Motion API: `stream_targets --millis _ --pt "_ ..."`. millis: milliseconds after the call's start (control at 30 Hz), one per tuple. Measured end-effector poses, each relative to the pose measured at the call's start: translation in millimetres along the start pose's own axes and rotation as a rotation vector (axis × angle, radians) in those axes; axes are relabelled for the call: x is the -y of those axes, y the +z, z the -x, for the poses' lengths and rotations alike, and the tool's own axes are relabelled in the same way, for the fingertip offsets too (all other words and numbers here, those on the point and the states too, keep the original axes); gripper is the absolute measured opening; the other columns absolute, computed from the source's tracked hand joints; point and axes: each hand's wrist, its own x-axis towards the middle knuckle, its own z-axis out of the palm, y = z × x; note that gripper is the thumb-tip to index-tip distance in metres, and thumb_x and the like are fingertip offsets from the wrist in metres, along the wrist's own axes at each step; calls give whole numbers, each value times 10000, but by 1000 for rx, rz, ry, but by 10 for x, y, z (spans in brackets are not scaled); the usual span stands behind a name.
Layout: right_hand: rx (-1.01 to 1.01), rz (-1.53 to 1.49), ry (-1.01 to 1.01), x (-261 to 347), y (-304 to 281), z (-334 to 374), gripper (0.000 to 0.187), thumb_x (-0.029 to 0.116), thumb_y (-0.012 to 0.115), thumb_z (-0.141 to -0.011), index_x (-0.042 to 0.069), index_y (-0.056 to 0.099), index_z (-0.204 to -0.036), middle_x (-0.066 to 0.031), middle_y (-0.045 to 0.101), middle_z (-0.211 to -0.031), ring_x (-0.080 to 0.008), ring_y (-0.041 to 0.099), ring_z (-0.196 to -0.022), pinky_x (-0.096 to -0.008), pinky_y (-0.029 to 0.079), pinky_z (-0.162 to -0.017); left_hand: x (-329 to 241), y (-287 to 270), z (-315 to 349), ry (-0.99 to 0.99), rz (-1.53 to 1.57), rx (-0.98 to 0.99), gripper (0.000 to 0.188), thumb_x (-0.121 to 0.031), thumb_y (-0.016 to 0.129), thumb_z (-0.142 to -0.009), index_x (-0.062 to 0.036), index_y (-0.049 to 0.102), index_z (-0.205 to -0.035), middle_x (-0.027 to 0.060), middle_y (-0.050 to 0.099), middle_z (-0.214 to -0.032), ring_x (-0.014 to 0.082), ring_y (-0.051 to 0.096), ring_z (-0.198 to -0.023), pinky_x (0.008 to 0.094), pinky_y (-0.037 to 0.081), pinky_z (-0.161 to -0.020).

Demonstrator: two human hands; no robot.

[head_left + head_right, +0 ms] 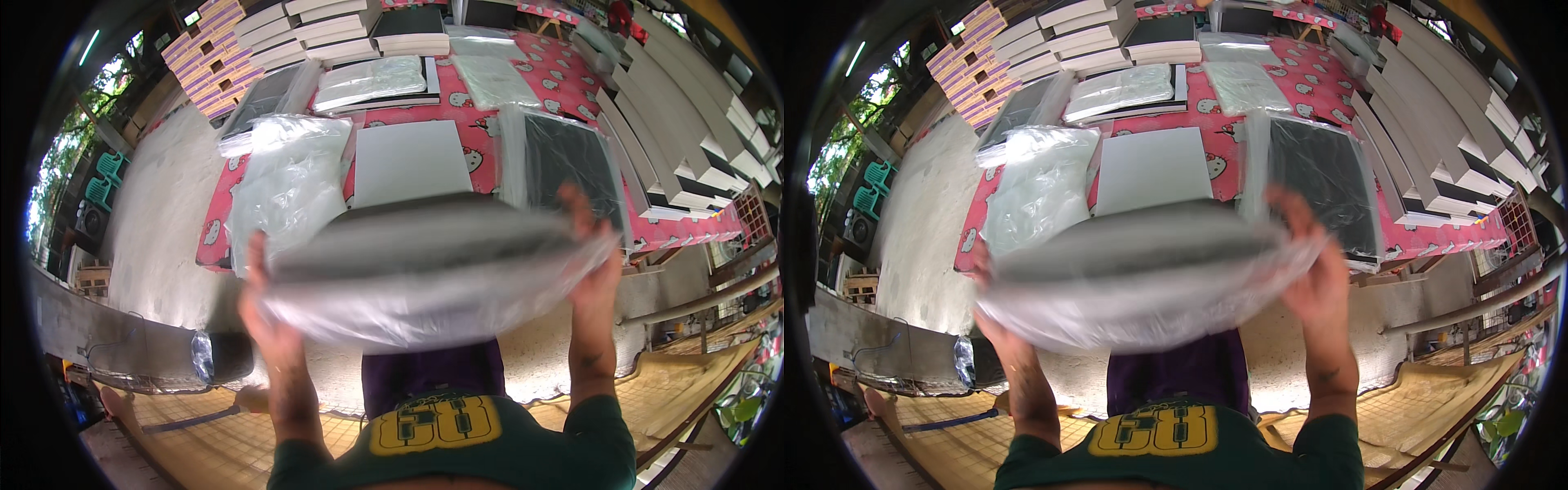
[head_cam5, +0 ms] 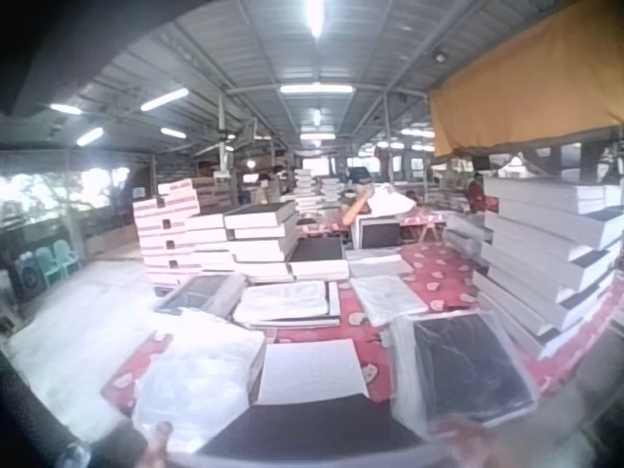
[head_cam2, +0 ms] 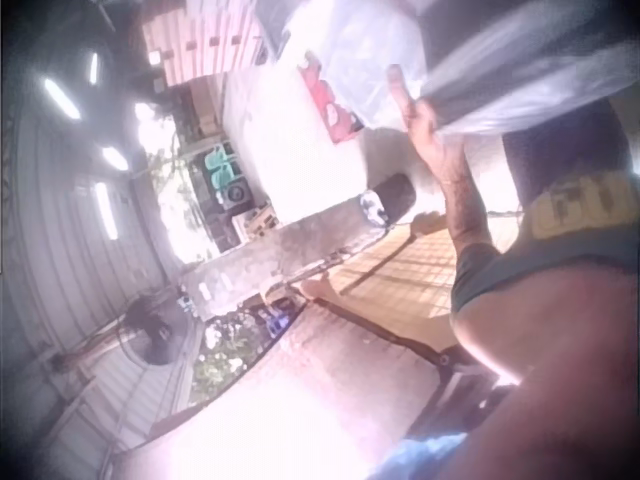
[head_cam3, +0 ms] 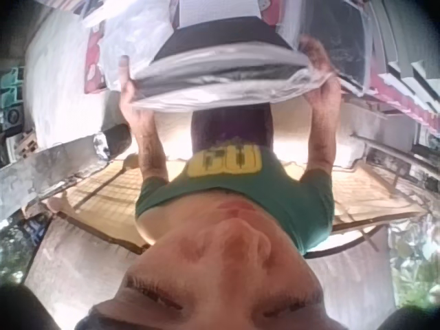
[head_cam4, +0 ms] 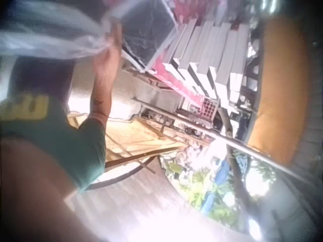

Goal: The person takes a white or black rectangular board from a stack and slides it into a clear plastic bag by hand at a table.

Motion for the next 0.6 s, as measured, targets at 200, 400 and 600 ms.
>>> stream_targets --millis 200,400,600 --pt "-22 93 -140 114 -164 -1212 277 159 542 -942 51 533 -1197 -91 624 -1150 -210 579 -1119 -405 468 -943 -60 147 -1226 78 -84 -26 355 -70 513 -942 -27 473 -1292 154 579 -1249 251 590 -1103 418 506 -904" --pt "-390 279 56 -771 -1605 -1052 158 177 530 -958 76 594 -1061 -58 625 -970 -175 581 -853 -382 500 -870 734 -1167 -951 -171 -173 -380 273 -116 527 -951 21 554 -1186 105 641 -1039 173 636 -891 302 537 -724" --pt "-507 1273 -153 -1071 -1600 -853 305 294 608 -924 12 623 -1039 -47 570 -840 -123 529 -767 -301 485 -718 927 -1508 -594 -49 -1067 -332 289 -174 614 -914 53 600 -1091 43 622 -892 93 563 -795 243 454 -705"
